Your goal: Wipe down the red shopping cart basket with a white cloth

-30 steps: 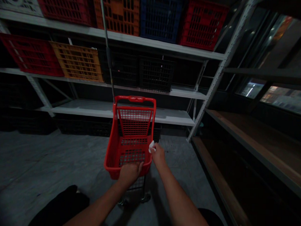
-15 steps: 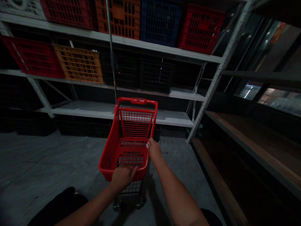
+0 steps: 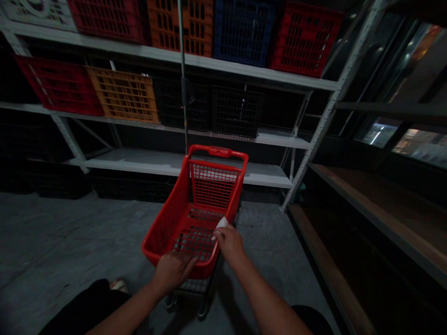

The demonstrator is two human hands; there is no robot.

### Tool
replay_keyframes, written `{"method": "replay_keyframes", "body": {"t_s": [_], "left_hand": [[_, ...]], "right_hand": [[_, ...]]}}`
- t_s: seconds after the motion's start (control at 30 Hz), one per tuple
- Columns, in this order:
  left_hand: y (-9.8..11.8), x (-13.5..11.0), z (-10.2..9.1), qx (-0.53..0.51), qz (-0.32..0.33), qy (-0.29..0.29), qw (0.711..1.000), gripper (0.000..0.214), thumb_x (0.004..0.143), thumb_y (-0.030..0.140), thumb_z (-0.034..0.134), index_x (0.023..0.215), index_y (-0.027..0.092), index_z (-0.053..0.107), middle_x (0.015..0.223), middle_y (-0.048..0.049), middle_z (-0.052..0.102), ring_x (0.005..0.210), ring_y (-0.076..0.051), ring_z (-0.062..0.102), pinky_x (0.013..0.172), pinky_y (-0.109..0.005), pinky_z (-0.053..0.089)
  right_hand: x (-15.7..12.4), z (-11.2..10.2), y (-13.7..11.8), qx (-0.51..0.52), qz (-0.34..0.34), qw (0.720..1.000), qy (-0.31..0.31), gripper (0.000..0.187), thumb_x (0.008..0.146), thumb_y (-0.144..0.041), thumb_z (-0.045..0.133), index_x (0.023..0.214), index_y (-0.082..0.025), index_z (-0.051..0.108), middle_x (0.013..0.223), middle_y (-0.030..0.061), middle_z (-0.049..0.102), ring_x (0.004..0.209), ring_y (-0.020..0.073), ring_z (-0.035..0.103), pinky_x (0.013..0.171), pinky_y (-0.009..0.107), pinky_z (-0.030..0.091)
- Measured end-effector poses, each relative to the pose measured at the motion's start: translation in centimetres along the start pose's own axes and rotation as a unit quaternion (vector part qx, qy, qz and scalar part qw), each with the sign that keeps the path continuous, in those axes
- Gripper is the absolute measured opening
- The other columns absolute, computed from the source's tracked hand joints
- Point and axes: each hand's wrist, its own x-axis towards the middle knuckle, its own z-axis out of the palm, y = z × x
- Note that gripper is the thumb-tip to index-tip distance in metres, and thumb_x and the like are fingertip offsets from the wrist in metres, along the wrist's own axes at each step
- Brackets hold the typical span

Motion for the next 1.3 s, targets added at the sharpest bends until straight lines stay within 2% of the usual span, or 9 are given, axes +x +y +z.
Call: {"method": "replay_keyframes", "body": {"t_s": [0.2,0.3,0.43,0.57,0.67,0.83,0.9,1.13,1.3], "left_hand": [[-1.5,-1.1,-0.1,-0.002,0.026,-0.024,0.999,0.055,0.087,0.042,0.017,0.071,0.018,0.063,0.07,-0.0091,0.065,0.069,-0.017,0.06,0.068,-0.03,0.041],[-2.3,-1.1,-0.3,0.012,0.053,-0.018,0.998,0.055,0.088,0.04,0.015,0.069,0.018,0.062,0.067,-0.0077,0.065,0.066,-0.016,0.059,0.067,-0.029,0.04],[-3.4,-0.6,-0.4,0.023,0.083,-0.011,0.996,0.051,0.088,0.039,0.018,0.068,0.019,0.061,0.066,-0.0059,0.064,0.066,-0.015,0.058,0.066,-0.028,0.038],[-4.3,0.4,-0.2,0.022,0.08,0.006,0.997,0.052,0.088,0.04,0.019,0.066,0.018,0.061,0.067,-0.0057,0.064,0.067,-0.015,0.057,0.069,-0.029,0.037],[-4.6,1.2,0.0,0.022,0.071,0.013,0.997,0.055,0.089,0.04,0.016,0.066,0.017,0.061,0.066,-0.0059,0.064,0.065,-0.015,0.057,0.07,-0.031,0.036],[-4.2,2.5,0.3,0.019,0.069,0.025,0.997,0.053,0.088,0.039,0.018,0.067,0.017,0.061,0.067,-0.0058,0.063,0.065,-0.014,0.056,0.071,-0.031,0.034],[-3.9,2.9,0.4,0.014,0.063,0.031,0.997,0.052,0.088,0.039,0.019,0.067,0.017,0.061,0.067,-0.0054,0.063,0.066,-0.014,0.055,0.072,-0.031,0.034],[-3.9,3.4,0.0,0.001,0.061,0.042,0.997,0.046,0.087,0.035,0.023,0.066,0.017,0.06,0.068,-0.0049,0.061,0.069,-0.015,0.053,0.074,-0.033,0.031],[-5.2,3.5,0.1,-0.007,0.075,0.025,0.997,0.044,0.086,0.031,0.023,0.063,0.017,0.058,0.066,-0.0042,0.061,0.071,-0.015,0.053,0.081,-0.035,0.03]], "right_hand": [[5.6,-2.3,2.7,-0.035,-0.01,0.995,0.095,0.018,0.075,-0.017,0.052,0.076,-0.018,0.07,0.086,0.0052,0.051,0.08,0.0158,0.052,0.076,0.028,0.043],[4.2,-1.9,1.6,-0.048,-0.017,0.996,0.079,0.019,0.077,-0.018,0.05,0.072,-0.016,0.069,0.079,0.0045,0.05,0.074,0.0151,0.051,0.073,0.027,0.043],[-1.9,1.1,-2.3,-0.014,-0.06,0.998,0.032,0.024,0.082,-0.019,0.044,0.069,-0.018,0.064,0.082,0.0034,0.049,0.073,0.0126,0.051,0.071,0.023,0.043],[-5.4,3.0,-4.2,0.007,-0.09,0.996,-0.002,0.021,0.08,-0.011,0.043,0.088,-0.019,0.061,0.093,0.0047,0.048,0.079,0.013,0.051,0.073,0.023,0.044],[-3.4,1.5,-2.3,-0.013,-0.091,0.996,0.018,0.022,0.079,-0.011,0.043,0.087,-0.019,0.062,0.09,0.0052,0.049,0.078,0.0147,0.051,0.072,0.025,0.045],[1.5,-1.6,1.6,-0.041,-0.022,0.99,0.133,0.022,0.077,-0.012,0.042,0.079,-0.016,0.064,0.084,0.0057,0.048,0.078,0.0161,0.05,0.075,0.029,0.044],[1.0,-0.9,1.0,-0.039,-0.021,0.99,0.13,0.022,0.077,-0.013,0.042,0.077,-0.017,0.064,0.082,0.0051,0.048,0.077,0.0156,0.049,0.075,0.028,0.044],[-5.6,4.6,-4.5,0.005,-0.096,0.995,0.006,0.02,0.077,-0.01,0.046,0.08,-0.021,0.062,0.081,0.0023,0.049,0.071,0.0122,0.05,0.066,0.022,0.043],[-1.5,0.9,-1.2,-0.023,-0.061,0.997,0.05,0.02,0.077,-0.011,0.045,0.078,-0.019,0.062,0.08,0.0026,0.051,0.074,0.0134,0.051,0.068,0.023,0.043]]}}
